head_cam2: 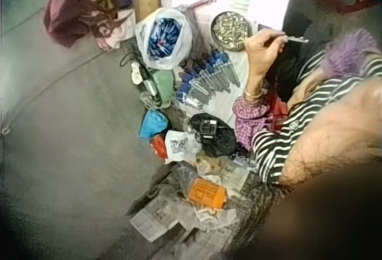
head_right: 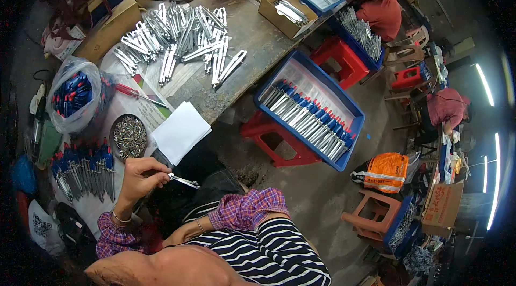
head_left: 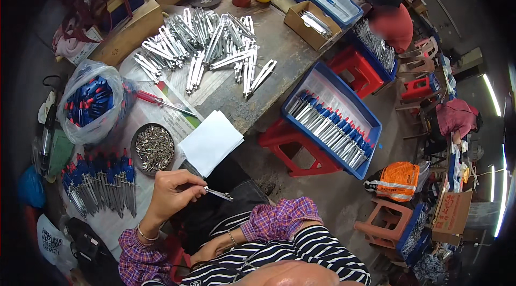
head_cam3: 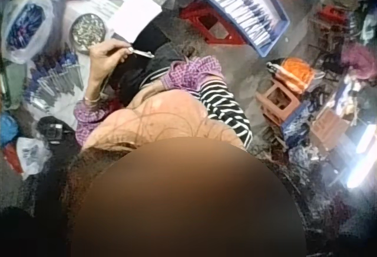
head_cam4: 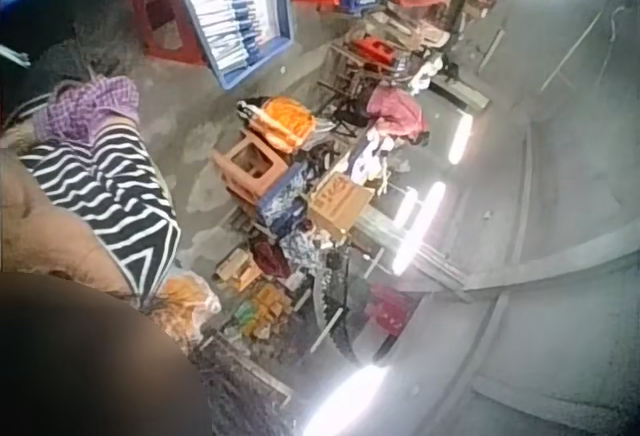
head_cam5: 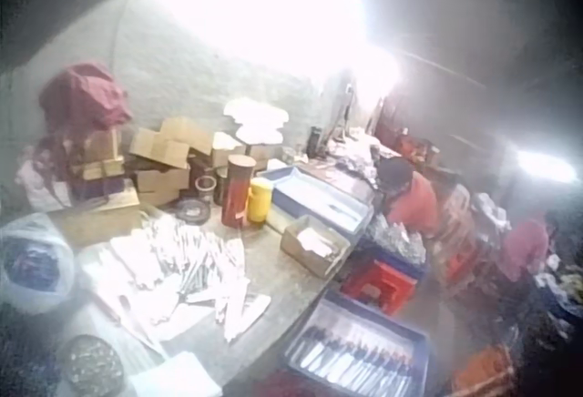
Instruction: Assembling blue plastic inserts into silver metal clip components at a manual factory workstation.
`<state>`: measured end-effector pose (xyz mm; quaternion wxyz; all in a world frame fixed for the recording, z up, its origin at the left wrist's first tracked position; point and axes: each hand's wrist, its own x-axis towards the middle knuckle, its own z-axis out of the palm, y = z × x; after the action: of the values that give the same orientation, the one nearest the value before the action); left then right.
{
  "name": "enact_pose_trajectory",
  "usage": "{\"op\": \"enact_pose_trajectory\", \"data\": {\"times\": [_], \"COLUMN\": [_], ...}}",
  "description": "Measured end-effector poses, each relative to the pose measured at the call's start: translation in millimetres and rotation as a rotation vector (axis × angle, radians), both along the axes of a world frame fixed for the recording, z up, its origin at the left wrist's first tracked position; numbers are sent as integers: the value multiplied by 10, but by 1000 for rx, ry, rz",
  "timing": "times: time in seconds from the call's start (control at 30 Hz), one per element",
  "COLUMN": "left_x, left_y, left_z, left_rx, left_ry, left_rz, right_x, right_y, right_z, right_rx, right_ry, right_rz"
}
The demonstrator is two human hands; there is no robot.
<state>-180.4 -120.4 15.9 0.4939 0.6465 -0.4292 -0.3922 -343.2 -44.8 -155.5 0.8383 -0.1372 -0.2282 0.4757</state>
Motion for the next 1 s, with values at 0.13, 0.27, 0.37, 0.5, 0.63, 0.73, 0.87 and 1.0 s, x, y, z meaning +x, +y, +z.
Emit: {"op": "enact_pose_trajectory", "data": {"times": [0.13, 0.27, 0.37, 0.5, 0.63, 0.73, 0.87, 1.0], "left_x": [2, 16, 2, 17, 36, 73, 130, 135], "left_y": [-5, -19, -59, -76, -74, -51, -33, -18], "left_z": [13, -10, 3, -7, 18, 16, 40, 26], "left_rx": [0, 20, 12, 34, 62, 78, 96, 107], "left_ry": [0, 11, -2, 13, 30, 55, 82, 71], "left_rz": [-4, -22, -12, -4, 42, 82, 120, 152], "right_x": [37, -10, -162, 45, 171, 178, -10, -222], "right_y": [-134, -121, 108, -151, -448, -1013, -1903, -2486], "right_z": [231, 217, -74, 426, 652, 664, 773, 1072], "right_rx": [-329, -604, -473, -581, -716, -888, -1076, -1247], "right_ry": [-614, -776, -785, -801, -762, -677, -507, -332], "right_rz": [-334, -320, -501, -660, -546, -508, -680, -740]}}
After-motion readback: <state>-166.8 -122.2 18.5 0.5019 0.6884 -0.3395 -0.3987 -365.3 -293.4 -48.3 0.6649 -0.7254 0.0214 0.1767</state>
